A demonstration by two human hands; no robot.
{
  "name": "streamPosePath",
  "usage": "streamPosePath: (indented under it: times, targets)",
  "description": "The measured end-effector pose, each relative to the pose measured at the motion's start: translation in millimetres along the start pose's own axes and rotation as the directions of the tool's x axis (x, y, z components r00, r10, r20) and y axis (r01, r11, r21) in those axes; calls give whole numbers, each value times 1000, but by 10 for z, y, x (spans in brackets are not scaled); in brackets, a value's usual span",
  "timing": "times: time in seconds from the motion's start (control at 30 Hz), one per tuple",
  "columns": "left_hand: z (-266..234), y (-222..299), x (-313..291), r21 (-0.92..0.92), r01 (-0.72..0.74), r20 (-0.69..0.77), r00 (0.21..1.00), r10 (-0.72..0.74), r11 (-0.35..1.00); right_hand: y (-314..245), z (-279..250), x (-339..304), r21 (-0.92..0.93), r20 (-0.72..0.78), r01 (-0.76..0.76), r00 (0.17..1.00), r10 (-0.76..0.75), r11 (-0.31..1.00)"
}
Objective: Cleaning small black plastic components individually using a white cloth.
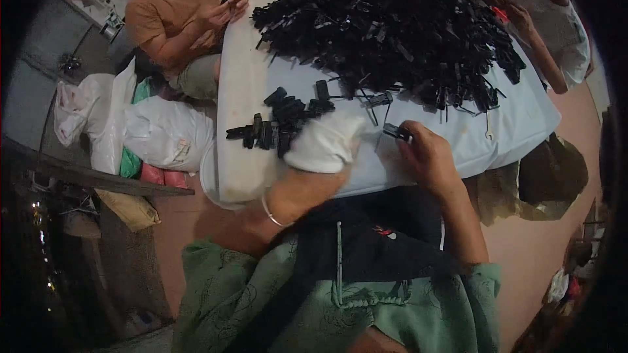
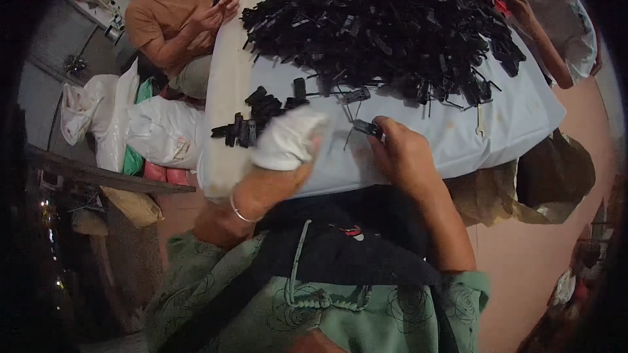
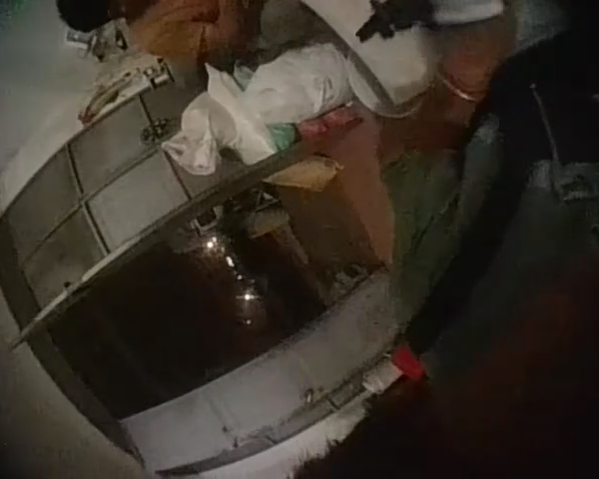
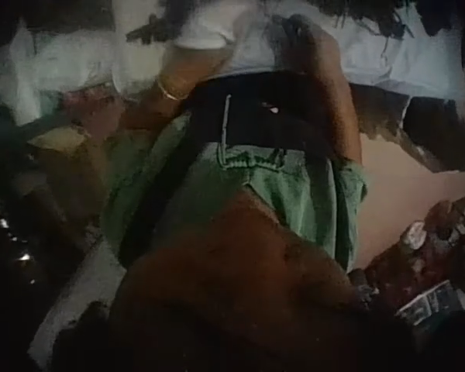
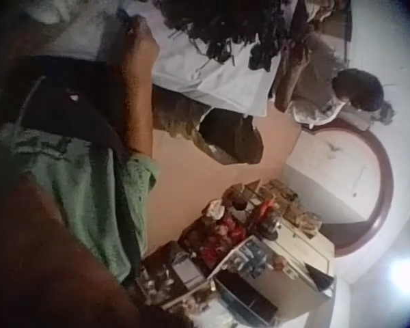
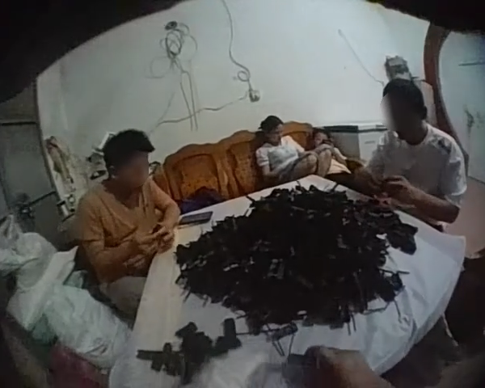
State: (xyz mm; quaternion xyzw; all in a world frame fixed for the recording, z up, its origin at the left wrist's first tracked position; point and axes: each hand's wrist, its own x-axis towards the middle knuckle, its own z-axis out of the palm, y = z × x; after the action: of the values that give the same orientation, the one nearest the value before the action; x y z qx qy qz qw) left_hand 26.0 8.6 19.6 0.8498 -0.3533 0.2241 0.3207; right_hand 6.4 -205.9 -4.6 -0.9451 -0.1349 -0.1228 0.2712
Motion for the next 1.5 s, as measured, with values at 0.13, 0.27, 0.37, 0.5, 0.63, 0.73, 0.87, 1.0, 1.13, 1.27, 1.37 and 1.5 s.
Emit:
streamPosePath:
  times: [0.13, 0.27, 0.37, 0.5, 0.63, 0.73, 0.87, 1.0, 1.13, 1.27, 1.37, 1.5]
  targets:
    - [177, 130, -12, -549, 721, 534, 692, -486, 423, -100, -145, -95, 285, -98, 278, 960, -261, 917]
    - [261, 77, -18, -502, 753, 854, 510, -104, -426, -174, -215, -106, 298, -13, 333, 939, -345, 895]
    - [183, 108, 45, -461, 791, 880, 465, -95, -401, -138, -215, -108, 288, -11, 366, 925, -379, 885]
    - [280, 42, -33, -653, 749, 756, 636, -152, -112, -174, -175, -133, 295, -48, 407, 910, -412, 865]
    - [234, 63, 6, -624, 781, 708, 586, -394, 38, -258, -237, -134, 452, -56, 290, 953, -297, 844]
    - [361, 87, -38, -624, 646, 504, 762, -405, 438, -398, -190, -123, 387, -50, 284, 956, -288, 877]
    - [365, 190, -12, -748, 555, 382, 808, -449, 364, -355, -14, -135, 361, -231, 417, 906, -353, 834]
    - [380, 206, -95, -875, 470, 468, 757, -457, -116, -402, 32, -174, 375, -351, 389, 900, -260, 842]
    - [249, 251, -41, -822, 520, 386, 808, -445, 232, -414, 26, -208, 373, -316, 354, 918, -241, 858]
    - [134, 246, -59, -719, 670, 579, 726, -371, 186, -407, 60, -200, 637, -150, -20, 977, 150, 771]
    - [127, 282, -41, -698, 670, 581, 736, -347, 253, -385, 41, -169, 764, 42, -215, 958, 285, 609]
    - [222, 299, -67, -638, 645, 485, 761, -431, 421, -276, 97, -188, 749, 156, -222, 975, 160, 624]
